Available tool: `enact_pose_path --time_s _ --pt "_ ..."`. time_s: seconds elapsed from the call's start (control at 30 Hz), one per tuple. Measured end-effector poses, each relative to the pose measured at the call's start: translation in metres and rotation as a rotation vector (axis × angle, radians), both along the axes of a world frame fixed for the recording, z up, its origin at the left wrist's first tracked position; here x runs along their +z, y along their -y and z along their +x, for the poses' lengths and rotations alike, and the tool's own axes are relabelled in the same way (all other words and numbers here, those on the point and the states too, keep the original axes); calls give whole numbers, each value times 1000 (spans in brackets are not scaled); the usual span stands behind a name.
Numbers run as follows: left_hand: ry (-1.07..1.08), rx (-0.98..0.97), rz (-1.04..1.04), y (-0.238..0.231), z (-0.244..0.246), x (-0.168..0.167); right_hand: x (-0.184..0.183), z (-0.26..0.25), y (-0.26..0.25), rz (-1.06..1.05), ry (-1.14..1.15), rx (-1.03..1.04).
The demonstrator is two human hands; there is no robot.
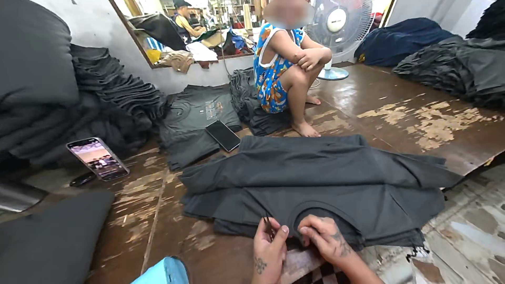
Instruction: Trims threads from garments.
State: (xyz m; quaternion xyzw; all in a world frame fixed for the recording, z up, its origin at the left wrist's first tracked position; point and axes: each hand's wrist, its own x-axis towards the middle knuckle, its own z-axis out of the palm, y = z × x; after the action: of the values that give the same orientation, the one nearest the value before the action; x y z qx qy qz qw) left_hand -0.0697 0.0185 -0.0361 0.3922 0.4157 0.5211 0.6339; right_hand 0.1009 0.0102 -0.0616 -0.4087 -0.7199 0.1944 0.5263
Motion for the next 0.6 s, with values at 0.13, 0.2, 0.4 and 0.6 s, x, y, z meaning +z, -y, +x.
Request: enact_pose_path --time_s 0.13,0.2,0.4,0.6 --pt "-127 -43 131 -8 0 17 23 0 -3 -97 1 29" --pt "-489 -134 329 -15 -9 33 40 1 -4 -197 11 48" --pt "-1250 -345 730 -23 -32 63 30 10 -2 -327 -71 92" --pt "-1545 -572 901 -22 -21 94 18 8 -1 -222 -107 82"
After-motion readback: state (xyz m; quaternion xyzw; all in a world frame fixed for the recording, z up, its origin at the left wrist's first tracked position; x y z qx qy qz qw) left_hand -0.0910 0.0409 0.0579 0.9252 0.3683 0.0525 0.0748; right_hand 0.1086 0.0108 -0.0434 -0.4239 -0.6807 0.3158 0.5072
